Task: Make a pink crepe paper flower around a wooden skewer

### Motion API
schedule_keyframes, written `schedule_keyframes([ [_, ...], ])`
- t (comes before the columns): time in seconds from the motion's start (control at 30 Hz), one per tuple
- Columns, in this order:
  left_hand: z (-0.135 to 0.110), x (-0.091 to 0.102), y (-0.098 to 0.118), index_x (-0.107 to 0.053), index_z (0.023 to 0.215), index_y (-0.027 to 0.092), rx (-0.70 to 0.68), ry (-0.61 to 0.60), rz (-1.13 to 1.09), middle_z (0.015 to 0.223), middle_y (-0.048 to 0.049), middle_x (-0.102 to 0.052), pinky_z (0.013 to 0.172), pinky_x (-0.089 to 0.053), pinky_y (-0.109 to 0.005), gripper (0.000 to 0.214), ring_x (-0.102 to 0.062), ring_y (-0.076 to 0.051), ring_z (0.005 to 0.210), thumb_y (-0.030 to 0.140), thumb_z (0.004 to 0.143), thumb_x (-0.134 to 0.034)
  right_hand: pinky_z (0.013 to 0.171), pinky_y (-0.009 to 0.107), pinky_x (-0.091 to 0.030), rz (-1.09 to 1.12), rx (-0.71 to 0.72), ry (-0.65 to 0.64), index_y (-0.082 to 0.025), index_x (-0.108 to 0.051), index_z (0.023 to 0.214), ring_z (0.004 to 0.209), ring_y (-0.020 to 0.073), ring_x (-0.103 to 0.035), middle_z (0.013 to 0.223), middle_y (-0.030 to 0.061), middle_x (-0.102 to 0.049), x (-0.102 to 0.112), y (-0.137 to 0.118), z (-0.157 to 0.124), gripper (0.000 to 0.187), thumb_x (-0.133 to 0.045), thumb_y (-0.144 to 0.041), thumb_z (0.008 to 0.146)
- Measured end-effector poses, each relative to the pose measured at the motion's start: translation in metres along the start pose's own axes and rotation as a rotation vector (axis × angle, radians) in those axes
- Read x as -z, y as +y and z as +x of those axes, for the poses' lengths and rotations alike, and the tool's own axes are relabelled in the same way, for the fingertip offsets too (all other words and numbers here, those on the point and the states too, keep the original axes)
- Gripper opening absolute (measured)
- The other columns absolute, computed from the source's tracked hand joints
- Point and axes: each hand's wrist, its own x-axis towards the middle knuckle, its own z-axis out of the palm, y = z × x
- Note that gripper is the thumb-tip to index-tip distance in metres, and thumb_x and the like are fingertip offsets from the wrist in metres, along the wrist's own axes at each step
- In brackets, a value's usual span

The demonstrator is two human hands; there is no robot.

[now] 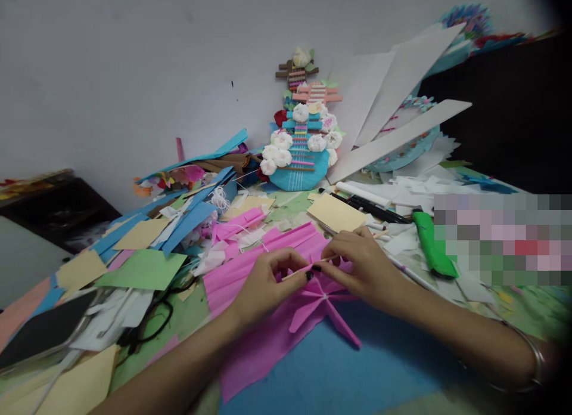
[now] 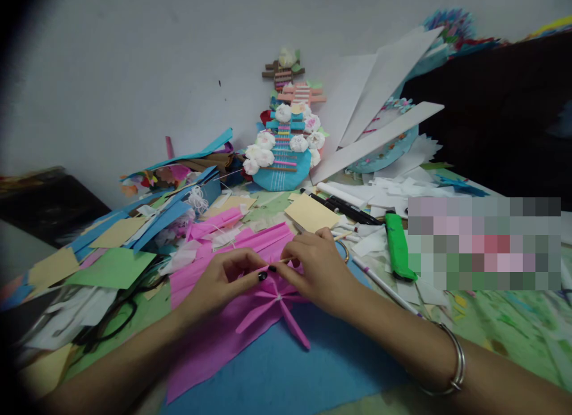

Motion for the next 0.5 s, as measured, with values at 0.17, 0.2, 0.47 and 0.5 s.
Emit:
schedule_keyframes([
  [0.17,-0.0007,0.0007,-0.0015,-0.062,0.075,0.015,-0.025,0.028,0.051,0.071,-0.0009,-0.061,0.063,-0.041,-0.025,0.006,-0.053,-0.012,0.066,0.021,0.076,-0.061,0.071,0.033,-0.029,-0.012,0.030,0.005,-0.020,-0.060,0.080,0.075,0.0165,-0.056,0.076,0.0016,-0.064,-0.0019,0.0003,-0.0026,0.013,-0.056,-0.030,0.087],
  [0.2,-0.0009,0.0005,-0.0008,-0.062,0.074,0.015,-0.031,0.039,0.067,0.071,-0.0009,-0.061,0.063,-0.042,-0.025,0.006,-0.053,-0.012,0.067,0.020,0.076,-0.060,0.072,0.033,-0.029,-0.012,0.037,-0.001,-0.020,-0.061,0.082,0.076,0.0164,-0.056,0.077,0.0017,-0.064,-0.0015,-0.0002,-0.0027,0.012,-0.055,-0.029,0.088],
  [0.47,0.0015,0.0044,-0.0008,-0.064,0.077,0.013,0.015,-0.006,0.052,0.072,-0.0032,-0.064,0.064,-0.043,-0.027,0.011,-0.056,-0.013,0.067,0.024,0.076,-0.063,0.075,0.035,-0.025,-0.093,0.073,-0.085,-0.017,-0.065,0.088,0.080,0.0176,-0.055,0.080,0.0046,-0.064,0.0059,-0.0020,0.0001,0.024,-0.043,-0.024,0.093],
  [0.5,0.0020,0.0052,-0.0017,-0.064,0.079,0.013,0.028,-0.040,0.031,0.073,-0.0036,-0.064,0.064,-0.044,-0.027,0.012,-0.057,-0.013,0.067,0.025,0.076,-0.063,0.076,0.036,-0.025,-0.109,0.069,-0.091,-0.017,-0.065,0.086,0.078,0.0172,-0.054,0.078,0.0045,-0.064,0.0057,-0.0023,-0.0002,0.025,-0.042,-0.025,0.093],
])
